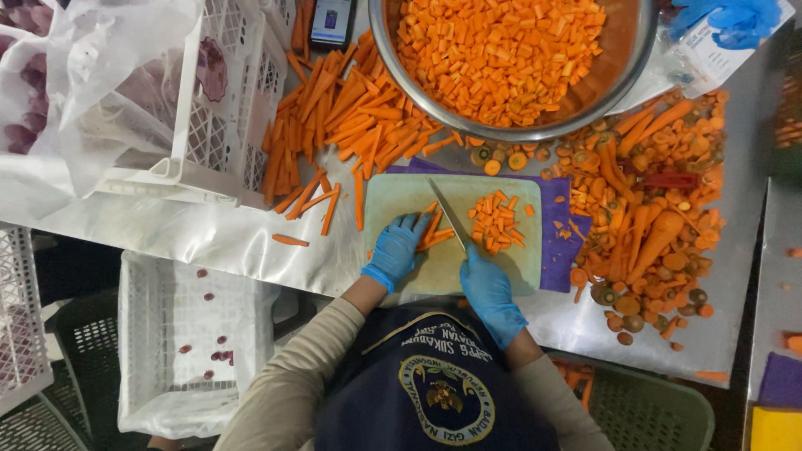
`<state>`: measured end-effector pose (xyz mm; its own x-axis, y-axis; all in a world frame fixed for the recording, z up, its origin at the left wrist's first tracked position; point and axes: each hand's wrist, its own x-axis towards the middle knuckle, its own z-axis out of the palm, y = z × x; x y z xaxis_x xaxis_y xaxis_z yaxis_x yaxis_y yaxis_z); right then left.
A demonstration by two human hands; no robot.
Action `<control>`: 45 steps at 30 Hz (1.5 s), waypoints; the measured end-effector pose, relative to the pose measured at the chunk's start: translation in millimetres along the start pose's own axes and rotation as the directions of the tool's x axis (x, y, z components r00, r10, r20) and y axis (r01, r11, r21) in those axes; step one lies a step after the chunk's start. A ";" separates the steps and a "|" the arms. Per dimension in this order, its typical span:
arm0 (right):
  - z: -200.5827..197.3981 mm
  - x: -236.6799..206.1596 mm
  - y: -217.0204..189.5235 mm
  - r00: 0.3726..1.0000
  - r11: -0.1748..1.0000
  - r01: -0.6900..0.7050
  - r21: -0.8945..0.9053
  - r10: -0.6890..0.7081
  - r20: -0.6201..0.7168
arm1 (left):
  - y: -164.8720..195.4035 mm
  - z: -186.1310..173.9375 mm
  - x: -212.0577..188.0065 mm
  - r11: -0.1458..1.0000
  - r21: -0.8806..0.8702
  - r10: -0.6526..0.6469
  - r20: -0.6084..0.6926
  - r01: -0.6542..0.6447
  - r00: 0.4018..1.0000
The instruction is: The person cuts carrot sticks into small diced pieces on a cutting board using a knife, gathering the diced pieces and transferring them onto a large metal bowl filled with diced carrots. They repeatedly take carrot sticks from the table, cut them into pieces, and sweep the pieces off the board.
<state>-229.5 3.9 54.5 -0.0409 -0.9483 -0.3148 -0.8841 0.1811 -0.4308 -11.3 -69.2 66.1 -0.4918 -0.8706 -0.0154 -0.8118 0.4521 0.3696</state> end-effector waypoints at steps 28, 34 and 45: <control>35.0 -6.1 -0.8 0.998 0.987 -0.004 0.160 0.015 -0.065 | -3.4 -43.2 -15.7 0.998 -0.005 -0.068 0.069 0.068 0.995; 44.6 -7.7 -18.1 1.000 0.988 -0.014 0.153 0.016 -0.009 | -18.3 -22.8 -29.6 0.988 -0.152 0.024 -0.105 -0.040 0.994; 29.7 -0.2 -6.8 0.999 0.992 -0.025 0.122 0.030 -0.041 | 0.8 23.6 -24.6 0.998 0.040 0.047 -0.177 -0.040 0.983</control>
<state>-209.7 10.6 32.5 -0.0863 -0.9523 -0.2926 -0.8192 0.2350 -0.5232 -7.3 -42.8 44.8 -0.4658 -0.8691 0.1664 -0.8033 0.4942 0.3324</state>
